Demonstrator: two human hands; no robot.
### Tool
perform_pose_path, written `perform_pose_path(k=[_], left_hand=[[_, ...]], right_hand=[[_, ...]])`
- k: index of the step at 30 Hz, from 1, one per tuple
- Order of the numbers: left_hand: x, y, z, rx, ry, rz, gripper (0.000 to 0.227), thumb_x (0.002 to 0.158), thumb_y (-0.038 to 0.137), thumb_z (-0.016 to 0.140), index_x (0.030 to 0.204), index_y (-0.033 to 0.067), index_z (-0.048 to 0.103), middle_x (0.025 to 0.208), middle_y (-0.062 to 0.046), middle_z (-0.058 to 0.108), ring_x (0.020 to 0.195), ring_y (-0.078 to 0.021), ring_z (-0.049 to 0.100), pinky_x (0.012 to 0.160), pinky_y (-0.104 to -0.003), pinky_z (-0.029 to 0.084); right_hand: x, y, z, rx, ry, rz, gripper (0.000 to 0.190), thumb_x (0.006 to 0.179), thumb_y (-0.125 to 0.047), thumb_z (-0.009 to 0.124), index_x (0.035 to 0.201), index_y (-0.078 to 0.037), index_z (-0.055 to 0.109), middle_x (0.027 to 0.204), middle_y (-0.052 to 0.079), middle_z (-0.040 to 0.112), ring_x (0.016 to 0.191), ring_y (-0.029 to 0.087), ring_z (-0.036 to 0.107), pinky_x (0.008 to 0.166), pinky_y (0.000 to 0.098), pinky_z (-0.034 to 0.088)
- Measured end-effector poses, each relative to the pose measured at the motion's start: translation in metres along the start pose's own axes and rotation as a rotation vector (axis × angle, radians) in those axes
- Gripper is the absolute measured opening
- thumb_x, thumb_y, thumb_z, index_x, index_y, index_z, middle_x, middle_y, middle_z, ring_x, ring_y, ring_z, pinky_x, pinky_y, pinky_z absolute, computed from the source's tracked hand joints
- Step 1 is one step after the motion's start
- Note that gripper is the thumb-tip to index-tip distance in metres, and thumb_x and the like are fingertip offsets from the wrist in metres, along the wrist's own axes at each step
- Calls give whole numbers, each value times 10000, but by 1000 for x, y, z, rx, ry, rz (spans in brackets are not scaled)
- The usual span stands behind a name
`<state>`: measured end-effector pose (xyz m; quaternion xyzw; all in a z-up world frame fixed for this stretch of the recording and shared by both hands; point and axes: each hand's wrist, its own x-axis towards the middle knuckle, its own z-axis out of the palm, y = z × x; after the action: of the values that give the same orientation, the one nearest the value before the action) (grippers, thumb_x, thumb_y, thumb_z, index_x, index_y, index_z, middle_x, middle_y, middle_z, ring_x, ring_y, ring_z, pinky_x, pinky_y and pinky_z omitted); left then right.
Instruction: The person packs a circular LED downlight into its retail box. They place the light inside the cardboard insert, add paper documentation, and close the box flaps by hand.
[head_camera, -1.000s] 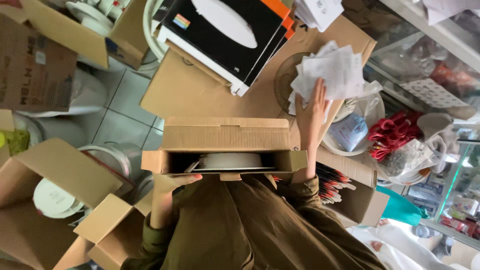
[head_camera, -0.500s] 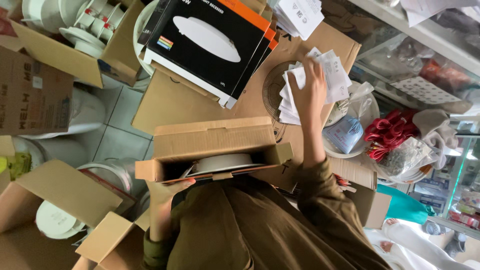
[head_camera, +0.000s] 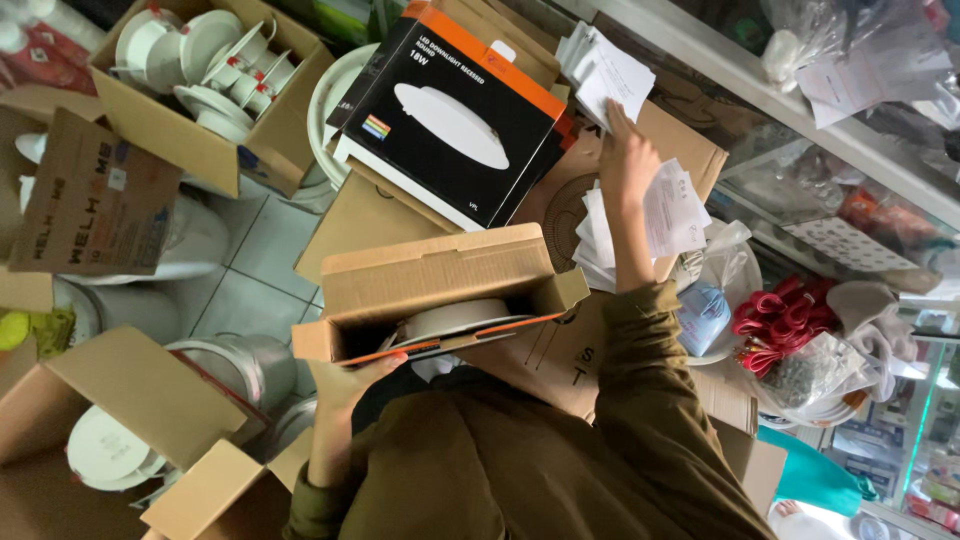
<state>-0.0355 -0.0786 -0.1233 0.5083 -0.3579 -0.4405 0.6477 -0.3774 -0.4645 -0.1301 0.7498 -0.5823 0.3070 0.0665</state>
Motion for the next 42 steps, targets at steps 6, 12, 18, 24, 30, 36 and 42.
perform_pose_path(k=[6,12,18,24,30,36,42], left_hand=[[3,-6,-4,-24,-8,44,671,656,-68,907,1239,-74,575,1168,-132,666,1037,-214,690,900,-384,624],[0,-8,-5,-70,81,-34,724,613,-74,909,1247,-86,559,1178,-151,661,1040,-233,691,901,-418,628],[6,-2,-16,0,27,154,766,648,-39,924,1303,-69,530,1217,-133,642,1105,-223,666,969,-409,598],[18,36,-10,307,-72,294,724,595,140,996,1197,-27,630,1105,-86,691,993,-167,659,888,-326,569],[39,80,9,511,-183,380,726,572,328,1002,1141,-2,695,1059,-106,749,917,-181,723,847,-316,565],[39,93,15,498,-135,255,796,538,443,1008,1129,27,674,1008,-63,767,865,-167,747,823,-294,581],[38,93,13,639,-132,327,758,507,449,1002,1105,65,737,1041,-86,743,894,-250,747,815,-327,570]], right_hand=[[7,-22,-49,64,66,48,247,935,-322,846,1137,-187,805,810,139,742,659,321,692,592,416,545],[6,-44,-76,323,183,18,275,1070,-102,631,1332,-42,689,993,196,738,733,251,688,643,376,548],[-37,-105,-161,799,367,41,274,1114,-32,686,1328,20,524,1084,125,620,983,176,610,780,315,523],[-98,-154,-228,1026,124,-34,495,896,-85,823,1257,20,501,979,69,677,801,107,631,672,185,484],[-98,-179,-243,968,-252,-423,344,905,29,801,1156,2,566,1019,167,752,878,203,771,731,287,614],[-87,-186,-260,945,-461,-402,247,878,105,750,1084,0,663,970,165,767,817,218,780,667,300,621],[-84,-195,-260,1055,-404,-401,197,904,68,735,1063,2,639,963,134,760,858,227,790,696,296,631]])
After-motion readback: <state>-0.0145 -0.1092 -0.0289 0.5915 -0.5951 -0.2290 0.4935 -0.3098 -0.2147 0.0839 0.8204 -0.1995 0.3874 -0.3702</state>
